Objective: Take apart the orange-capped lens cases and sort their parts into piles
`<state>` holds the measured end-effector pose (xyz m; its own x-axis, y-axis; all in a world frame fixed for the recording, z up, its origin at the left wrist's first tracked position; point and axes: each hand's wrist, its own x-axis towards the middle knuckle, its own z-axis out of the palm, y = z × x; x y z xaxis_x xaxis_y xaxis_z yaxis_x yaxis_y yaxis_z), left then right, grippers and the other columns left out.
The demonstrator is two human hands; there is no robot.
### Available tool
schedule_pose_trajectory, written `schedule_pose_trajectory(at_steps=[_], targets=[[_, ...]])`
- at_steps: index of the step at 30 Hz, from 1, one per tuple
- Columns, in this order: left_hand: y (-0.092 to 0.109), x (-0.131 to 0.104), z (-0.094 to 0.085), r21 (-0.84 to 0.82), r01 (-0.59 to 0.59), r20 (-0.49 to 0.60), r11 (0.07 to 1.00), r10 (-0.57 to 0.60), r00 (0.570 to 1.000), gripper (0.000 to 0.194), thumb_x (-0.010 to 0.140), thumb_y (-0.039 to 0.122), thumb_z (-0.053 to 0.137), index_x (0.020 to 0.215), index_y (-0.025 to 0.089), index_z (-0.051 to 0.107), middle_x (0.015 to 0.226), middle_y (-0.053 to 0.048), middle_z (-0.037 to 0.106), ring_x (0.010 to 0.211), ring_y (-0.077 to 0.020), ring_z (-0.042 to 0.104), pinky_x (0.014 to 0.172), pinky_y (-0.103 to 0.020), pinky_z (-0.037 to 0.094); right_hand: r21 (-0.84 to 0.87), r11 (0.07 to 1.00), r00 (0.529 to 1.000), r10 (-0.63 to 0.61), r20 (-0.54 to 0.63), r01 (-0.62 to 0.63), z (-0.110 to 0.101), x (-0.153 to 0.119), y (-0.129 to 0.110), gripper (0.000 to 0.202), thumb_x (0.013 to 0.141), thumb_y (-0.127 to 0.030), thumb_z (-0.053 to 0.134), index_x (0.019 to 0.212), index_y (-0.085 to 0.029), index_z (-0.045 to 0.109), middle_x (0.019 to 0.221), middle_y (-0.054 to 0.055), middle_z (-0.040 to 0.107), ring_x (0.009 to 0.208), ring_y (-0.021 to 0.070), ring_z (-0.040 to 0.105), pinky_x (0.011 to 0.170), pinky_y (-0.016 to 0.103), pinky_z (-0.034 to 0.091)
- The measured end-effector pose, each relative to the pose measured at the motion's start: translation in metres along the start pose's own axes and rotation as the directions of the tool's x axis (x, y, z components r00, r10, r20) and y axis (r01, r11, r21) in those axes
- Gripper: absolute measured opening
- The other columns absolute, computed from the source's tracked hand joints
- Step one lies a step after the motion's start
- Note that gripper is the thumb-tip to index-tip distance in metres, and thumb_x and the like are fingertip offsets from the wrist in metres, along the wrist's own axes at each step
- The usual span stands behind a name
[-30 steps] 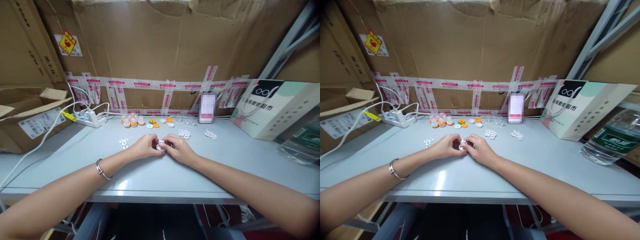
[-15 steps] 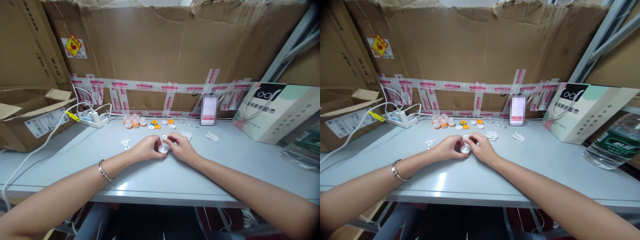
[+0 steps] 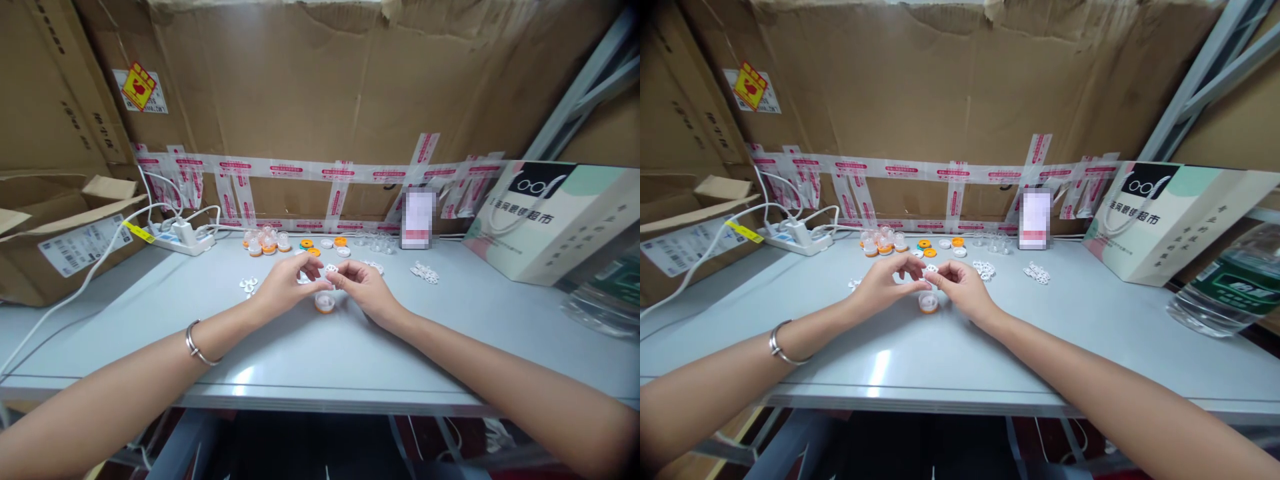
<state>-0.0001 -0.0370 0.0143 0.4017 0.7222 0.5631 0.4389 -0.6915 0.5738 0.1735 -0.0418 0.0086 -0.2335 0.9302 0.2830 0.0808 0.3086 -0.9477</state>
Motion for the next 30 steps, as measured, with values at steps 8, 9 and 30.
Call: schedule_pose_trajectory(at_steps=[8, 9, 30], targets=[[-0.002, -0.001, 0.002, 0.158, -0.216, -0.083, 0.964, 0.231, 0.969, 0.015, 0.081, 0.022, 0.056, 0.094, 0.017, 0.063, 0.080, -0.002, 0.067, 0.071, -0.0113, 0.060, 0.064, -0.022, 0.046, 0.093, 0.996, 0.999, 0.011, 0.047, -0.015, -0.002, 0.001, -0.002, 0.019, 0.071, -0.035, 0.064, 0.077, -0.017, 0.062, 0.067, -0.002, 0.060, 0.065, 0.0094, 0.054, 0.067, 0.025, 0.043], [-0.003, 0.000, 0.001, 0.177, -0.239, -0.063, 0.955, 0.254, 0.965, 0.016, 0.082, 0.021, 0.054, 0.095, 0.017, 0.063, 0.082, -0.003, 0.068, 0.072, -0.0116, 0.060, 0.065, -0.022, 0.046, 0.117, 0.993, 0.999, 0.004, 0.047, -0.010, -0.003, 0.002, -0.002, 0.019, 0.072, -0.035, 0.062, 0.079, -0.017, 0.063, 0.068, -0.002, 0.061, 0.065, 0.0095, 0.055, 0.068, 0.025, 0.044], [0.012, 0.003, -0.028, 0.519, -0.424, -0.170, 0.742, 0.576, 0.800, 0.016, 0.083, 0.021, 0.054, 0.097, 0.018, 0.060, 0.089, -0.005, 0.064, 0.080, -0.0132, 0.060, 0.073, -0.026, 0.050, 0.195, 0.980, 0.980, 0.010, 0.198, -0.049, 0.005, 0.013, -0.050, 0.020, 0.070, -0.036, 0.065, 0.068, -0.016, 0.061, 0.067, -0.002, 0.061, 0.068, 0.0094, 0.060, 0.074, 0.028, 0.048]])
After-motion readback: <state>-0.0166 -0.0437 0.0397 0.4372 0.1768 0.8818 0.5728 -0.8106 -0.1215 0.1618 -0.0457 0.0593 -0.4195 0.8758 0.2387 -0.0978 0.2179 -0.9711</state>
